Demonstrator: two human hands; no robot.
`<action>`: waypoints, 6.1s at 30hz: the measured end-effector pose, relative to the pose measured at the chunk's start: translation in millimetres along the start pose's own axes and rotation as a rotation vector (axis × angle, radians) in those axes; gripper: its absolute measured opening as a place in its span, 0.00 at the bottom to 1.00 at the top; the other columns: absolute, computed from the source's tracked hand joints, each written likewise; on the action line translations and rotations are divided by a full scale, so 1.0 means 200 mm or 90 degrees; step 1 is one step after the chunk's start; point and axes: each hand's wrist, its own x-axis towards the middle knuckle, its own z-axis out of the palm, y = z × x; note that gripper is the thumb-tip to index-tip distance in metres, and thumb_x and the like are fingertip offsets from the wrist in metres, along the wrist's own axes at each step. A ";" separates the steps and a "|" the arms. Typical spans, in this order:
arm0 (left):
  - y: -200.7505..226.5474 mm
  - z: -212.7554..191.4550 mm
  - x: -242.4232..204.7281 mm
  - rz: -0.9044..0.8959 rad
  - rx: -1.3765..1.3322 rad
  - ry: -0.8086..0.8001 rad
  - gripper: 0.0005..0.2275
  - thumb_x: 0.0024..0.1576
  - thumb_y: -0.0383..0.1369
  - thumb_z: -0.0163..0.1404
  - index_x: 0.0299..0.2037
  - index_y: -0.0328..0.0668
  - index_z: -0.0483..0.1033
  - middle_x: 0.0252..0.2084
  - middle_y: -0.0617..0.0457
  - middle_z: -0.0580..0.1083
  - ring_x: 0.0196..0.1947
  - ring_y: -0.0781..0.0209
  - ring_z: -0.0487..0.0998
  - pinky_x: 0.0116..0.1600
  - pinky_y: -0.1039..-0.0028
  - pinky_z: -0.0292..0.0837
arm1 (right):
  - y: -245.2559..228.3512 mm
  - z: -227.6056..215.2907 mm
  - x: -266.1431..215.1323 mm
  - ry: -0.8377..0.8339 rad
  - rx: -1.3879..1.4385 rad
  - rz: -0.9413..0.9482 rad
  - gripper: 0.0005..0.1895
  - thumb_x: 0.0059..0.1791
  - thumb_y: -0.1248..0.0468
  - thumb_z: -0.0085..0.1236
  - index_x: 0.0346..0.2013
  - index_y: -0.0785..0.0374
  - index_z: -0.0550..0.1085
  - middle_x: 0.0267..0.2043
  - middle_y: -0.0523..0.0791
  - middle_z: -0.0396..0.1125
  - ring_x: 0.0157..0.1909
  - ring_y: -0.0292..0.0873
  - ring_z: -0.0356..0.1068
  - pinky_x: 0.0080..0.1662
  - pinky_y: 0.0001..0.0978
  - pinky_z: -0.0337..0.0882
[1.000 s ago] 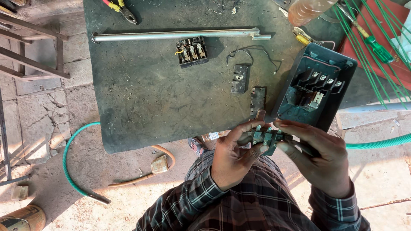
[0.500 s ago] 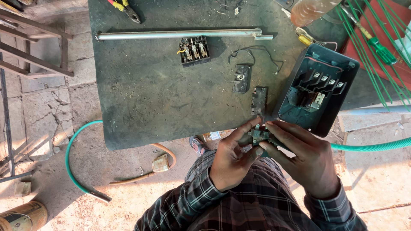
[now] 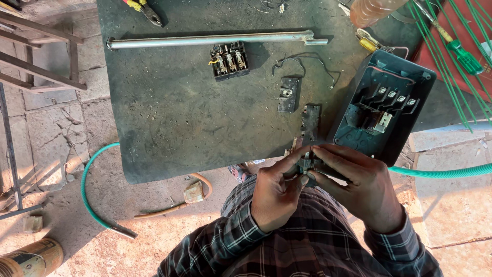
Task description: The person assembles small electrical components on a workbench, using a screwdriver to tighten terminals and aligning parts into a black plastic housing. The person handles multiple small modules and wires, placing them into the housing and adjusting connections.
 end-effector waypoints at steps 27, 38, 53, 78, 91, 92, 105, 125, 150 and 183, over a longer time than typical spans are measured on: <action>-0.06 -0.11 0.16 -0.085 -0.476 -0.046 0.19 0.59 0.14 0.50 0.61 0.25 0.63 0.57 0.35 0.74 0.53 0.50 0.81 0.56 0.59 0.84 | 0.17 0.01 -0.03 0.084 0.298 0.147 0.19 0.52 0.64 0.59 0.56 0.70 0.73 0.50 0.50 0.75 0.35 0.30 0.70 0.33 0.23 0.70; -0.16 -0.09 0.18 -0.011 -0.370 -0.164 0.21 0.61 0.19 0.56 0.66 0.29 0.70 0.60 0.44 0.76 0.57 0.61 0.79 0.63 0.70 0.78 | 0.27 -0.09 -0.06 0.203 0.274 0.379 0.45 0.57 0.29 0.29 0.47 0.66 0.79 0.22 0.43 0.69 0.20 0.30 0.63 0.20 0.22 0.60; -0.23 -0.01 0.14 0.080 -0.193 -0.206 0.10 0.65 0.16 0.53 0.55 0.31 0.76 0.49 0.48 0.78 0.50 0.65 0.80 0.56 0.74 0.79 | 0.03 -0.05 0.18 0.033 -0.022 -0.175 0.11 0.37 0.64 0.73 0.32 0.57 0.82 0.33 0.40 0.73 0.38 0.39 0.70 0.43 0.41 0.64; -0.17 0.01 0.08 0.210 -0.116 -0.139 0.18 0.53 0.11 0.49 0.53 0.25 0.75 0.56 0.35 0.75 0.56 0.55 0.77 0.72 0.62 0.56 | -0.02 -0.11 0.21 -0.005 0.104 -0.106 0.11 0.35 0.66 0.74 0.28 0.57 0.79 0.26 0.39 0.63 0.32 0.38 0.63 0.38 0.34 0.58; -0.20 0.01 0.05 0.111 -0.091 -0.173 0.18 0.56 0.14 0.51 0.57 0.32 0.77 0.48 0.45 0.81 0.46 0.69 0.80 0.55 0.75 0.78 | -0.02 -0.10 0.20 -0.034 0.101 -0.191 0.09 0.36 0.67 0.74 0.27 0.57 0.79 0.25 0.39 0.63 0.31 0.37 0.63 0.37 0.36 0.58; -0.19 0.01 0.05 0.090 -0.083 -0.162 0.16 0.59 0.15 0.52 0.57 0.32 0.77 0.46 0.45 0.81 0.44 0.69 0.80 0.53 0.75 0.78 | -0.03 -0.11 0.20 -0.030 0.094 -0.218 0.09 0.36 0.67 0.74 0.27 0.57 0.80 0.25 0.39 0.64 0.31 0.37 0.63 0.36 0.35 0.57; -0.17 -0.06 0.07 0.003 -0.196 -0.154 0.13 0.62 0.18 0.54 0.56 0.29 0.79 0.41 0.36 0.79 0.33 0.57 0.73 0.39 0.69 0.72 | 0.07 -0.10 0.15 0.029 0.165 -0.057 0.09 0.43 0.71 0.72 0.33 0.60 0.79 0.32 0.37 0.71 0.31 0.30 0.66 0.34 0.23 0.64; 0.00 -0.23 0.04 -0.107 -0.708 -0.092 0.16 0.68 0.20 0.44 0.65 0.25 0.67 0.61 0.28 0.71 0.60 0.35 0.76 0.58 0.41 0.79 | 0.06 -0.09 -0.03 0.150 0.259 0.078 0.08 0.48 0.71 0.71 0.37 0.68 0.77 0.40 0.45 0.70 0.38 0.31 0.69 0.36 0.20 0.67; -0.14 -0.26 -0.03 -0.194 -0.592 0.041 0.15 0.70 0.21 0.44 0.67 0.28 0.66 0.69 0.36 0.68 0.62 0.46 0.77 0.57 0.49 0.80 | 0.28 -0.02 -0.07 -0.036 0.236 0.106 0.09 0.50 0.70 0.72 0.38 0.66 0.77 0.40 0.47 0.71 0.35 0.31 0.70 0.38 0.22 0.67; -0.23 -0.25 -0.32 0.007 -0.419 -0.074 0.19 0.70 0.12 0.43 0.69 0.34 0.66 0.70 0.47 0.69 0.72 0.56 0.69 0.79 0.64 0.65 | 0.14 -0.04 -0.52 -0.020 0.177 0.195 0.09 0.58 0.73 0.62 0.49 0.69 0.70 0.46 0.50 0.68 0.40 0.39 0.75 0.40 0.22 0.74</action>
